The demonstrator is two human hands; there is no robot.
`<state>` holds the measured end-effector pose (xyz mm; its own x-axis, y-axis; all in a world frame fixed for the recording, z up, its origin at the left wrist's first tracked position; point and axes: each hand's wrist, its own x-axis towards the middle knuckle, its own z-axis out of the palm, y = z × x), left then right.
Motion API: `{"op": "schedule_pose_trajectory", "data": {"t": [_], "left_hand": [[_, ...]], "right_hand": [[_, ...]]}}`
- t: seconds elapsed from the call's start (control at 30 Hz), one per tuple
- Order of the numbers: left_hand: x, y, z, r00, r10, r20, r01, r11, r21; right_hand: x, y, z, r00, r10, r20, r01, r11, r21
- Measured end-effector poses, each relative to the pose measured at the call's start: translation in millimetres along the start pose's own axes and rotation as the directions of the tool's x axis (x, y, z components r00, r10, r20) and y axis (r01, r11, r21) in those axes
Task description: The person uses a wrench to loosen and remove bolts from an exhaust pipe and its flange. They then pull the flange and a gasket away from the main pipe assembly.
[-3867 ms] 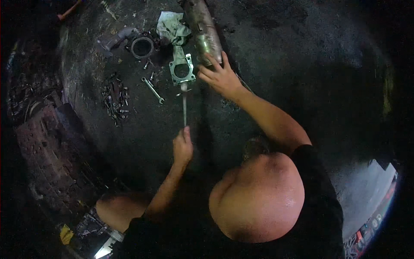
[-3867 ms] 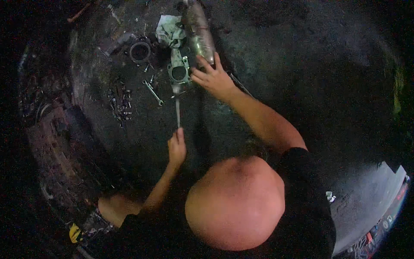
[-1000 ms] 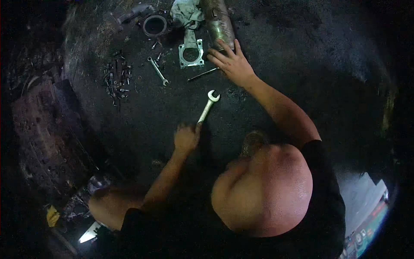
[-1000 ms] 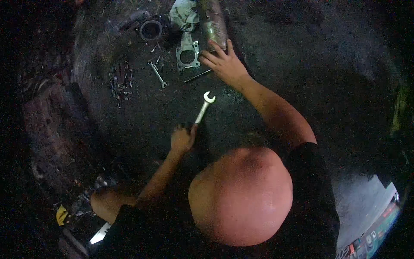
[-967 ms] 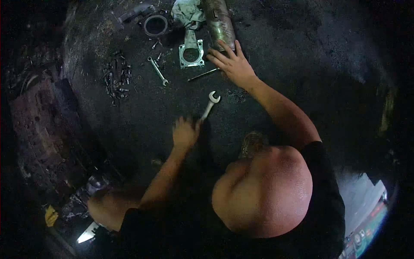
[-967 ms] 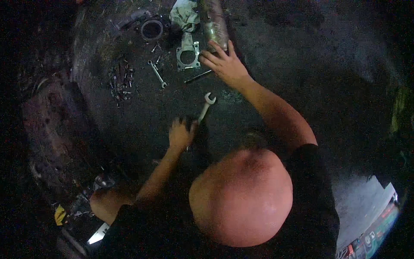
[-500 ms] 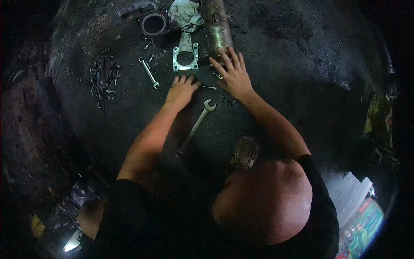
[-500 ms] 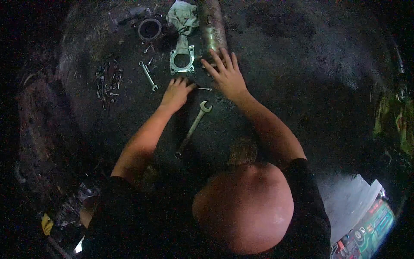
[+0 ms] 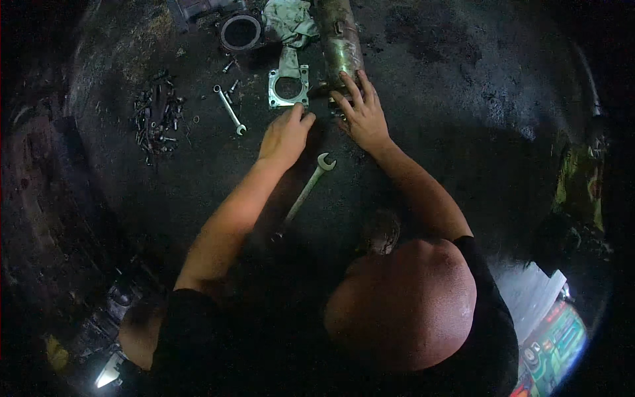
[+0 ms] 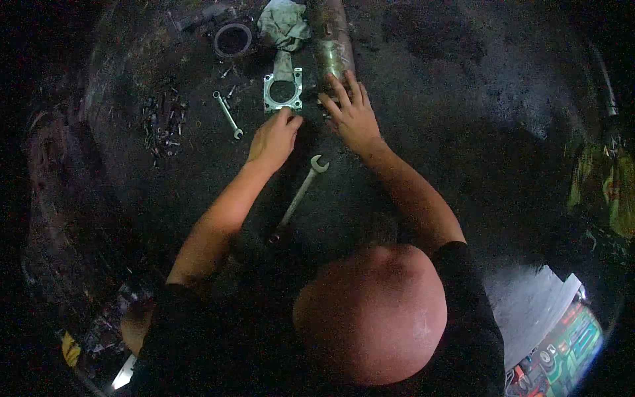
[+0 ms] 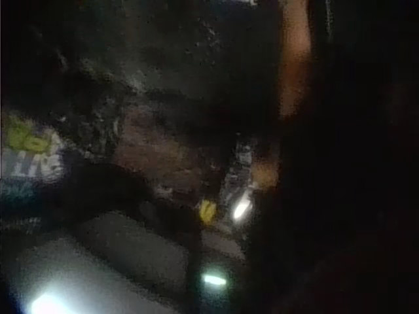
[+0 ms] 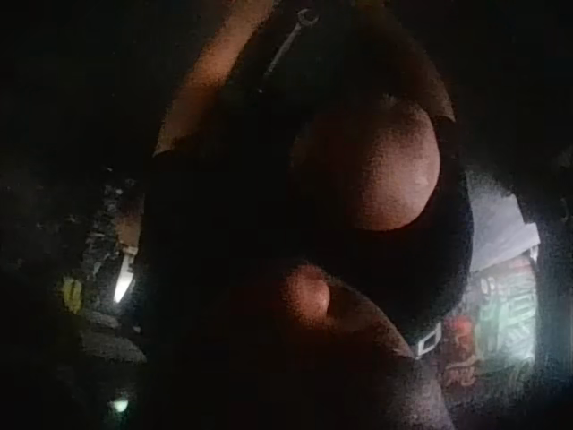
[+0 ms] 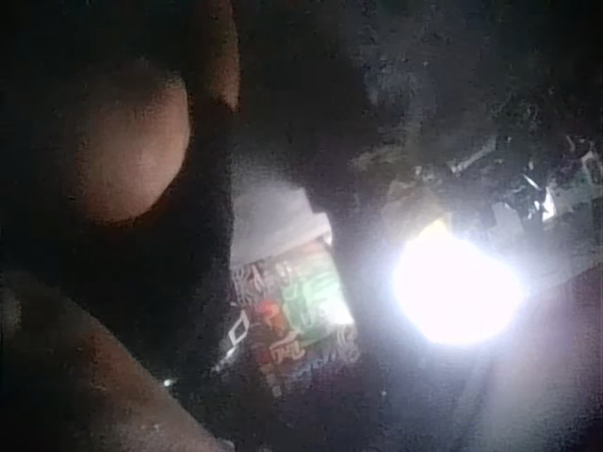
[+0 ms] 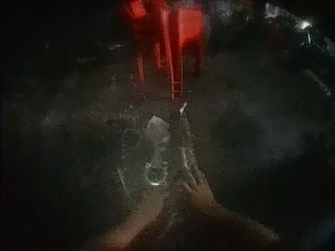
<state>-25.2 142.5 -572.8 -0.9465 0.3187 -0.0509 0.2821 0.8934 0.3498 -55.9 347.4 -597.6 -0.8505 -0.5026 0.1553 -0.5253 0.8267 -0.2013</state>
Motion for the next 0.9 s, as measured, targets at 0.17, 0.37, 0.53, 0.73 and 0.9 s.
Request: {"op": "schedule_pose_trajectory", "data": {"t": [0.17, 0.37, 0.53, 0.73, 0.9], "left_hand": [[-1, 1, 1, 0.998, -0.032, -0.046, 0.033, 0.999, 0.008], [-4, 5, -12, 0.989, 0.099, -0.113, -0.102, 0.994, -0.025], [-9, 1, -14, 0.965, 0.21, -0.157, -0.198, 0.976, 0.088], [-9, 5, -12, 0.95, 0.231, -0.213, -0.213, 0.972, 0.105], [-16, 1, -4, 0.933, 0.259, -0.25, -0.18, 0.938, 0.298]], "right_hand": [[1, -1, 6, 0.993, -0.025, -0.115, 0.03, 0.999, 0.044], [1, 5, 13, 0.988, -0.059, -0.141, 0.062, 0.998, 0.013], [1, 5, 11, 0.99, -0.06, -0.13, 0.063, 0.998, 0.02], [-2, 9, 19, 0.985, -0.068, -0.155, 0.07, 0.997, 0.008], [1, 10, 15, 0.989, -0.068, -0.131, 0.069, 0.998, 0.006]]}}
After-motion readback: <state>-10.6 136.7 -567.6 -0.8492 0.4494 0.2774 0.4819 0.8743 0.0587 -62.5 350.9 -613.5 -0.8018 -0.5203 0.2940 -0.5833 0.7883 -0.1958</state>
